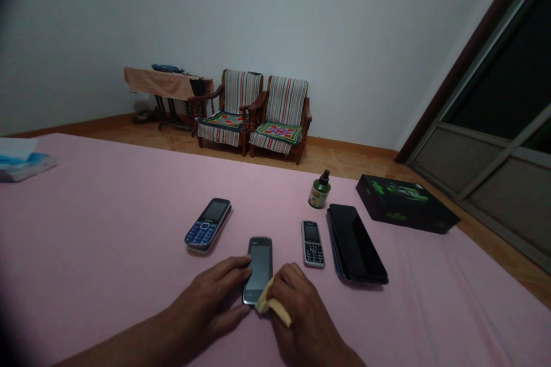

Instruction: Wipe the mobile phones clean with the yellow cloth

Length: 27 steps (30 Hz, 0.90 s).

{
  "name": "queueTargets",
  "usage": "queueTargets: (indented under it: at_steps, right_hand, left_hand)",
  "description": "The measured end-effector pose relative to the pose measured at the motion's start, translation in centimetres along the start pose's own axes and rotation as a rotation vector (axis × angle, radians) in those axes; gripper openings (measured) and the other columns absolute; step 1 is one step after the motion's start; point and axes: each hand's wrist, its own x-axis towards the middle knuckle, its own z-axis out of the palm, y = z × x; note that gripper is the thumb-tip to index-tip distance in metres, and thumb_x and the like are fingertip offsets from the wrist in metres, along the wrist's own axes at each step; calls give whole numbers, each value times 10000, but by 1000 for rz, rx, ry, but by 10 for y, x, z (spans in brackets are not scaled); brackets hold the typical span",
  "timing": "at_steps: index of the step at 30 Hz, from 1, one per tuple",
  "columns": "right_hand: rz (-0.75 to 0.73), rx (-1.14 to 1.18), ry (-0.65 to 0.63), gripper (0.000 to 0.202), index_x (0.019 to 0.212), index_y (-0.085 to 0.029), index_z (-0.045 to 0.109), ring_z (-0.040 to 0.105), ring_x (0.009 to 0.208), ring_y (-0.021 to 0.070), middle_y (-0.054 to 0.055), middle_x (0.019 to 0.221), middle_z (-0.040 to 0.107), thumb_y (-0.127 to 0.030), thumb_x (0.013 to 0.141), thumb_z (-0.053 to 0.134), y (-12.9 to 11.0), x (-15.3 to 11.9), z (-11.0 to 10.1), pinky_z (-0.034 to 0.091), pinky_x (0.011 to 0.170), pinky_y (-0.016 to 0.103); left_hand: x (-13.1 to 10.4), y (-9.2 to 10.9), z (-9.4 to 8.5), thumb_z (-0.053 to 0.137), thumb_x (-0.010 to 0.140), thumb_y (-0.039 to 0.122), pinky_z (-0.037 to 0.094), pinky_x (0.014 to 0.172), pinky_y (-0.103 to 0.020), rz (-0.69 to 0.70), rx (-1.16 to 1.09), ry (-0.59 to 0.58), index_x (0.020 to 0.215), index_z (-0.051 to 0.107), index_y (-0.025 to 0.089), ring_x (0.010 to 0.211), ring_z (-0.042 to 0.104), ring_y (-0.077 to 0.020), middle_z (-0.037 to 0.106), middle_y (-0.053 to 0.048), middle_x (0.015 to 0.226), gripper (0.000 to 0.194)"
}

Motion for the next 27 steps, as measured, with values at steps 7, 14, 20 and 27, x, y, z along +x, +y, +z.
queueTargets:
  at_steps: [7,14,20,27]
  right_hand:
    - [127,-129,309,167,781,-191,624,565,775,200,35,793,587,-46,831,561,17,41,-1,440,680,305]
    - [76,-211,182,275,828,-197,693,534,872,199,45,857,589,41,776,564,24,76,28,443,746,291]
    - [117,-307,103,291,840,-194,708,519,901,217,65,889,594,42,794,543,18,74,24,418,744,295]
    - [228,-363,194,266,715,-151,660,508,852,258,99,810,581,71,770,524,24,66,16,400,723,347]
  left_hand:
    - [-2,-3,1,668,808,161,482,1030,-406,16,9,0,1267,540,212,1211,558,-272,549,-129,1350,479]
    - [1,1,-5,691,801,147,459,1054,-371,-9,13,-74,1270,546,154,1217,543,-262,559,-143,1340,491]
    - [4,4,-4,699,795,139,446,1063,-364,-24,21,-92,1261,552,149,1208,541,-256,568,-130,1324,489]
    - [6,6,-6,686,792,132,479,1023,-369,-5,16,-80,1236,560,172,1173,562,-257,581,-124,1292,463]
